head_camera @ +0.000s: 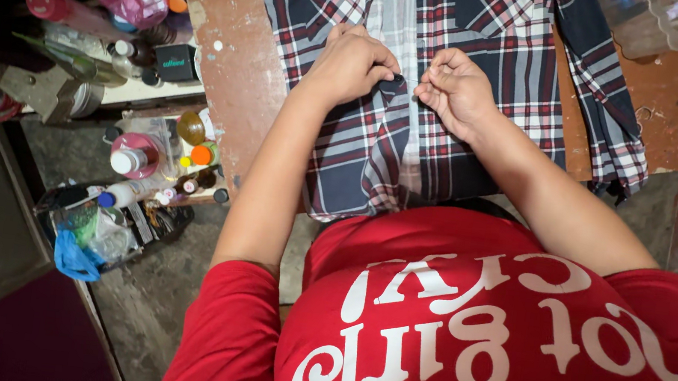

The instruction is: The person sews a button onto a plaid shirt using a needle and thread. They repeatedly pass the needle through the button and fabric, pull the thread tight, and trim the thread with scissors.

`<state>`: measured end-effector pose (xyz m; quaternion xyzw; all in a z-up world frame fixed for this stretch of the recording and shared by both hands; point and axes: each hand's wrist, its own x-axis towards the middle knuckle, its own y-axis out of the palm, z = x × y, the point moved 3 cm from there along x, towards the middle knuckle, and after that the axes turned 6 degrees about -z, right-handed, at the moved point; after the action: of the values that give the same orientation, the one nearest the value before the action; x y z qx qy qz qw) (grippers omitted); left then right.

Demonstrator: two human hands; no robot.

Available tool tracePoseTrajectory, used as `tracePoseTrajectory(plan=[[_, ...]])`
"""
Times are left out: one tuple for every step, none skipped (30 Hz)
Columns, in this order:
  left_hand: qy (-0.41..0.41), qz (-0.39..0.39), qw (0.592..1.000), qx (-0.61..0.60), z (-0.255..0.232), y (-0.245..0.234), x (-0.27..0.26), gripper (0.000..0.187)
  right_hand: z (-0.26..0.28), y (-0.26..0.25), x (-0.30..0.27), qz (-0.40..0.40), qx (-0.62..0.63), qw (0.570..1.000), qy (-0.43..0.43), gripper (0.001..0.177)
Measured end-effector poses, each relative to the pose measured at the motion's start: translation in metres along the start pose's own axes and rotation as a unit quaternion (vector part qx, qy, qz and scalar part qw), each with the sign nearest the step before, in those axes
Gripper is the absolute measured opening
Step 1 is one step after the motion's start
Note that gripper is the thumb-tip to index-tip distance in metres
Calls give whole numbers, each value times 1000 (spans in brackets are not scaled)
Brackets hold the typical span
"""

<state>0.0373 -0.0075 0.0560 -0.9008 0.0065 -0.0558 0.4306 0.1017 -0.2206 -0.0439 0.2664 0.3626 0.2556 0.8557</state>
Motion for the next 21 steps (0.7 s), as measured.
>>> tracePoseTrajectory(plan=[[-2,-4,1000,4,-1,0,0,6,0,0,2,3,-3,1000,2,10],[-5,-7,1000,8,-2,0,0,5,0,0,4,6,-11,1000,2,9],[-13,-7,1000,14,-3,0,0,5,1,1,5,9,-19,1000,3,8],[-21,-6,1000,21,-3,1,1,6,3,1,6,12,-27,1000,3,8],[-27,-6,999,27,-4,2,2,7,5,1,8,5,-38,999,4,7],[-32,-8,999,25,-5,3,3,7,8,2,10,-2,-48,999,5,6],[-36,-9,999,24,-5,4,3,6,10,2,11,-9,-58,998,5,5],[-40,-10,999,23,-6,5,2,5,12,4,11,-5,-84,996,4,4],[-48,-5,999,17,-6,7,2,4,13,5,10,-3,-109,994,2,4],[-55,0,998,11,-6,8,1,3,13,6,9,0,-135,991,1,4],[-61,5,998,5,-6,10,3,2,14,6,9,-8,-150,989,-6,3],[-57,3,998,-11,-8,12,4,4,14,7,8,-16,-165,986,-13,4],[-54,1,998,-26,-9,13,4,5,14,8,7,-23,-180,983,-20,5],[-51,-1,998,-41,-10,13,5,7,15,8,6,-31,-197,980,-23,5],[-56,10,997,-53,-11,14,6,6,16,8,5,-40,-213,976,-27,6],[-61,22,996,-65,-12,16,9,6,17,8,4,-48,-229,972,-30,8],[-66,34,994,-78,-14,19,11,6,18,7,2,-50,-239,969,-31,12],[-64,41,995,-71,-16,20,13,7,19,5,-1,-52,-249,967,-32,16],[-62,48,995,-64,-17,22,15,9,19,4,-4,-54,-258,964,-31,20],[-61,56,995,-58,-19,23,16,11,20,3,-7,-59,-282,956,-45,27],[-53,61,995,-55,-20,24,18,11,21,2,-11,-64,-307,948,-59,34]])
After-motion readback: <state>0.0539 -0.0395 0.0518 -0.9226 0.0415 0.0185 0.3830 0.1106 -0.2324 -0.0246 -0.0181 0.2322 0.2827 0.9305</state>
